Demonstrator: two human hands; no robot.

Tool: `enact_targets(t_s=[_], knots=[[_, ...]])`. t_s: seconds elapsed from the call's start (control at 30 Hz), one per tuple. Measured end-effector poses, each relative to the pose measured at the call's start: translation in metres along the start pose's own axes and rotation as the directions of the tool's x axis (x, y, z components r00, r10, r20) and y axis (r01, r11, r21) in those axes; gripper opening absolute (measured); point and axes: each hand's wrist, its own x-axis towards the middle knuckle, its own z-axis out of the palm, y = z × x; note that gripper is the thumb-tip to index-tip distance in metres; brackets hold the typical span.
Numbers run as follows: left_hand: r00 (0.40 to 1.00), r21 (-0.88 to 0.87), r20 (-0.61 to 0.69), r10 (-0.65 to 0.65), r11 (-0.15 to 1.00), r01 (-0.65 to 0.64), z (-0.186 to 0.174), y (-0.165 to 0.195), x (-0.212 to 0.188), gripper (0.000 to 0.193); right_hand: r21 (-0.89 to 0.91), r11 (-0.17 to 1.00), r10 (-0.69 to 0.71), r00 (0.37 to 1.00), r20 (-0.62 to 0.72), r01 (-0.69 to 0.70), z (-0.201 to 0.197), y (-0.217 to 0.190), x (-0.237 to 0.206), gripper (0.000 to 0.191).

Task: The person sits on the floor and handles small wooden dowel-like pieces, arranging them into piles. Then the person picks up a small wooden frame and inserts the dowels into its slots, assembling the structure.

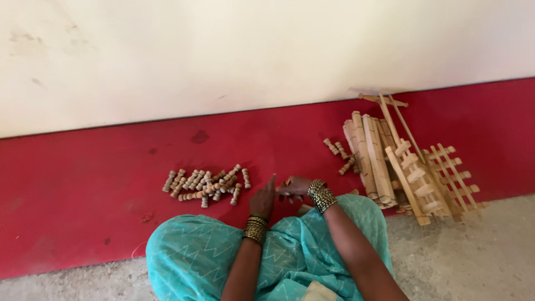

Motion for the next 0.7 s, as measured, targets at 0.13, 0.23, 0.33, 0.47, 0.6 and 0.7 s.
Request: enact_targets(t_s=[0.13, 0.23, 0.33, 0.47, 0.6, 0.7], knots=[[0.963, -0.183, -0.106, -0.249, 0.957, 0.227, 0.004, -0.02, 0.004, 0.028, 0.164, 0.974, 0.2, 0.94, -0.278, -0.159, -0.026, 0.019, -0.01, 0.049], [0.747, -0.182, -0.074, -0.661, 0.745, 0.641, -0.009, -0.036, 0.017, 0.038, -0.309, 0.814, 0.086, 0.627, -0.774, -0.492, -0.048, 0.038, -0.023, 0.03], [0.493, -0.874, 0.228, -0.84, 0.047, 0.483, -0.02, -0.05, 0.015, 0.054, -0.031, 0.709, 0.342, 0.381, -0.859, -0.705, -0.063, 0.053, -0.037, 0.03], [0.558, -0.995, 0.089, -0.825, -0.092, 0.022, -0.027, -0.059, 0.014, 0.067, 0.11, 0.651, 0.419, 0.235, -0.877, -0.751, -0.068, 0.061, -0.044, 0.036], [0.534, -0.965, 0.046, -0.844, -0.175, -0.194, -0.028, -0.063, 0.016, 0.085, 0.046, 0.727, 0.414, 0.384, -0.825, -0.685, -0.068, 0.061, -0.045, 0.034], [0.472, -0.957, 0.008, -0.882, -0.144, -0.252, -0.031, -0.064, 0.02, 0.085, -0.284, 0.736, 0.224, 0.617, -0.754, -0.614, -0.061, 0.053, -0.036, 0.032]])
